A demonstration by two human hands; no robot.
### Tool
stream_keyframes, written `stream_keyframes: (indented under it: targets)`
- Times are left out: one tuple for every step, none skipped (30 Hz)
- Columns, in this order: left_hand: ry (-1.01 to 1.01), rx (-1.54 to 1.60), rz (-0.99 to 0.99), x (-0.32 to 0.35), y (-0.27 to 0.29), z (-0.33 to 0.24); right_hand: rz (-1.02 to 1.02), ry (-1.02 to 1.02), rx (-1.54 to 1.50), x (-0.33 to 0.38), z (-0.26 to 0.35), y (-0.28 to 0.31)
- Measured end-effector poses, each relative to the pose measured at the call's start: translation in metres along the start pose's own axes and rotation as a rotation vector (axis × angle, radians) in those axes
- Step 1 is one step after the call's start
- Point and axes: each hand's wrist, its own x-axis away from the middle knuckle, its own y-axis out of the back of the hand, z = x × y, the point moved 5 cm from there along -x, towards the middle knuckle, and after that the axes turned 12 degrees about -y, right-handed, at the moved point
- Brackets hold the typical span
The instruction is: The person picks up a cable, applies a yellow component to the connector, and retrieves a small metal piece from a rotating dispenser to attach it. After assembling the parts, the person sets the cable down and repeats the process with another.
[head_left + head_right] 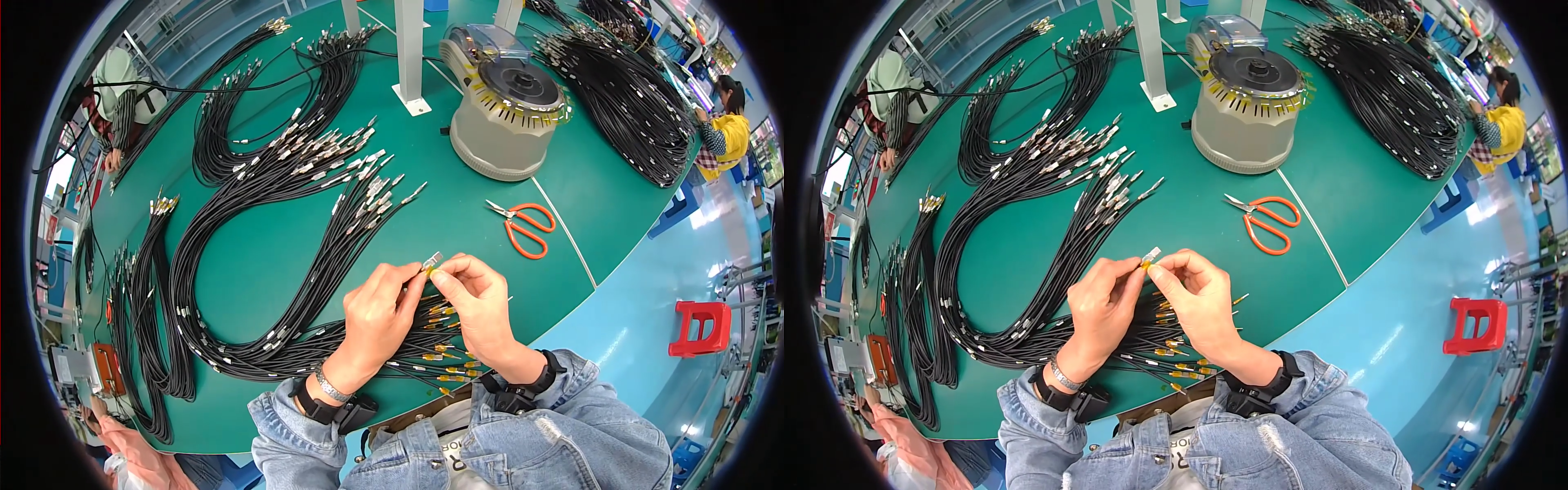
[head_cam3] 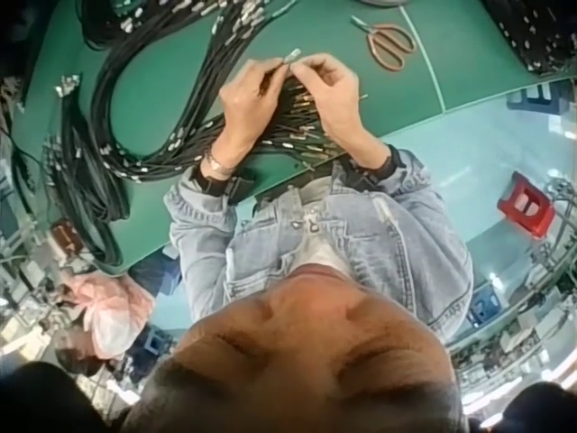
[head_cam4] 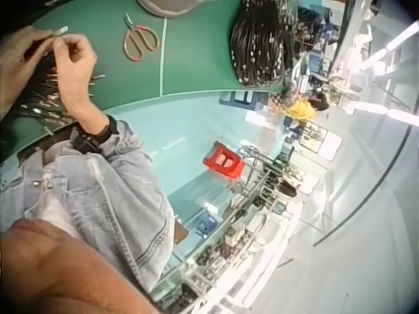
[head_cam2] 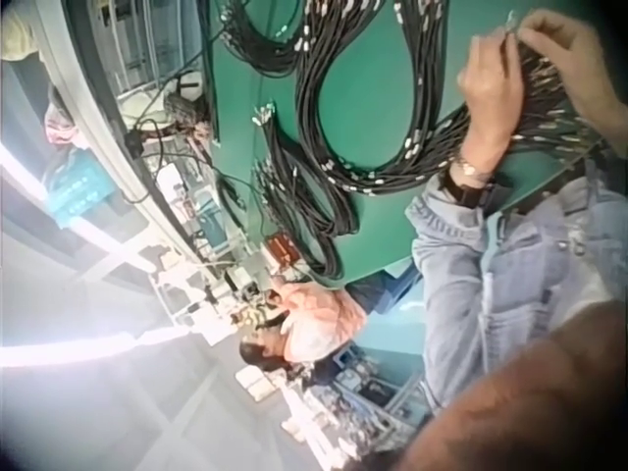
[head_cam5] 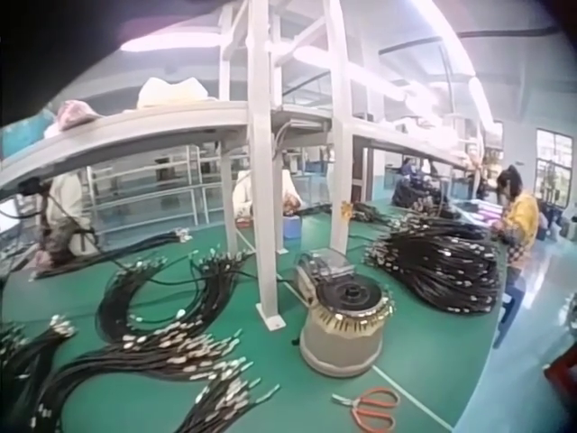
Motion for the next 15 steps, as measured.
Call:
stream_keyframes:
  targets:
    - [0.005, -0.009, -0.002, 0.0002, 0.0002, -0.0001, 0.000, 0.011, 0.012, -0.0010, -0.0006, 0.0003]
    - [0.010, -0.018, -0.004, 0.0003, 0.0003, -0.0003, 0.001, 0.023, 0.023, -0.0018, -0.0010, 0.0007]
    - [0.008, -0.018, -0.001, 0.0003, 0.0001, -0.0008, 0.001, 0.035, 0.034, -0.0022, -0.0010, 0.0008]
    - [0.012, -0.019, -0.007, 0.0006, 0.0001, -0.0010, -0.002, 0.035, 0.032, -0.0024, -0.0013, 0.0008]
    - [0.016, -0.021, -0.013, 0.0008, 0.0001, -0.0012, -0.008, 0.032, 0.023, -0.0026, -0.0019, 0.0009]
    - [0.020, -0.022, -0.020, 0.0009, 0.0001, -0.0013, -0.014, 0.028, 0.014, -0.0028, -0.0024, 0.0011]
    - [0.018, -0.021, -0.016, 0.0009, -0.0006, -0.0016, -0.020, 0.025, 0.005, -0.0029, -0.0027, 0.0015]
    - [0.008, -0.027, -0.019, 0.0008, -0.0009, -0.0021, -0.023, 0.026, 0.002, -0.0030, -0.0025, 0.0019]
    - [-0.001, -0.033, -0.022, 0.0011, -0.0010, -0.0025, -0.025, 0.018, 0.009, -0.0030, -0.0029, 0.0019]
    - [-0.010, -0.038, -0.025, 0.0010, -0.0010, -0.0027, -0.028, 0.010, 0.015, -0.0030, -0.0032, 0.0018]
    - [-0.012, -0.038, -0.021, 0.0009, -0.0014, -0.0025, -0.030, 0.002, 0.021, -0.0030, -0.0035, 0.0016]
    - [-0.023, -0.041, -0.026, 0.0006, -0.0012, -0.0028, -0.032, 0.002, 0.019, -0.0030, -0.0034, 0.0013]
    - [-0.035, -0.044, -0.031, 0.0003, -0.0010, -0.0030, -0.034, -0.004, 0.020, -0.0032, -0.0035, 0.0007]
    - [-0.048, -0.048, -0.037, 0.0000, -0.0012, -0.0038, -0.036, -0.009, 0.021, -0.0031, -0.0033, 0.0007]
    - [-0.049, -0.047, -0.035, -0.0001, -0.0017, -0.0041, -0.038, -0.014, 0.022, -0.0030, -0.0033, 0.0009]
